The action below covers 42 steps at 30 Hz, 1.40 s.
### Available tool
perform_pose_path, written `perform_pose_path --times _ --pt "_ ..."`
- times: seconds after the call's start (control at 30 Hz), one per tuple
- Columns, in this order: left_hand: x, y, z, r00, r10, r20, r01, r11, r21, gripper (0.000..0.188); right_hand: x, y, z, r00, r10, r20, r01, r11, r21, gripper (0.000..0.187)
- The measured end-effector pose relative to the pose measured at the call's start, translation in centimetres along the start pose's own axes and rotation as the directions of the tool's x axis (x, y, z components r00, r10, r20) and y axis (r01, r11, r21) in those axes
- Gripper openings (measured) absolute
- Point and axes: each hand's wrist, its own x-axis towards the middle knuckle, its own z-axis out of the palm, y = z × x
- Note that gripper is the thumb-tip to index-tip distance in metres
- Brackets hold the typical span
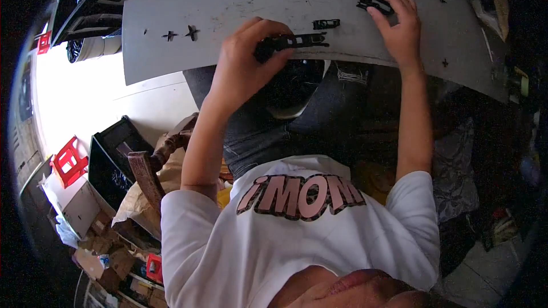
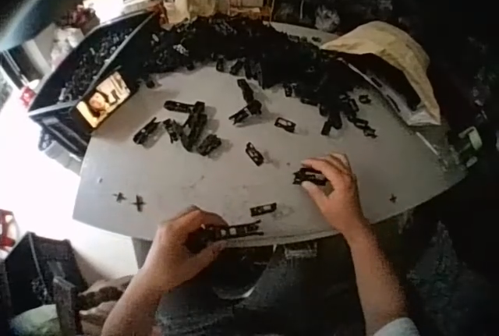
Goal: Assembling small black plastic hardware components at a workbench.
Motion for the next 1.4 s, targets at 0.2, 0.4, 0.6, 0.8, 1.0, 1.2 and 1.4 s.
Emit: perform_pose_path --times 0.2,0.4,0.6,0.8,1.0,1.2,1.4 --pt "-0.2 0.0 0.1 1.000 0.008 0.024 -0.007 1.000 -0.011 0.026 -0.6 -0.1 1.0 0.997 -0.079 -0.025 0.074 0.986 -0.147 0.034" --pt "-0.1 -0.3 1.0 0.999 0.039 -0.024 -0.041 0.997 -0.069 0.026 -0.8 -0.1 1.0 0.989 0.116 0.095 -0.091 0.968 -0.232 0.031" --pt "-0.1 -0.3 1.7 0.996 -0.012 -0.094 0.008 0.999 -0.046 0.029 -0.4 -6.9 -0.2 0.968 -0.016 0.250 -0.026 0.986 0.165 0.029" --pt "-0.2 0.5 1.9 0.989 -0.021 -0.144 0.012 0.998 -0.056 0.028 -0.5 -9.5 0.3 0.952 -0.148 0.268 0.108 0.981 0.158 0.031" --pt "-1.6 0.7 2.4 0.989 -0.070 -0.132 0.047 0.984 -0.170 0.028 -2.1 -11.4 0.1 0.957 -0.202 0.210 0.161 0.967 0.197 0.034" --pt "-3.6 1.3 1.7 0.999 0.005 0.043 0.012 0.928 -0.371 0.024 -6.5 -9.9 0.9 0.802 0.192 0.565 -0.552 0.598 0.581 0.025" --pt "-4.5 -0.1 1.3 0.997 0.021 0.069 -0.014 0.994 -0.104 0.023 -3.9 -9.2 0.5 0.943 0.266 0.199 -0.322 0.880 0.348 0.017"
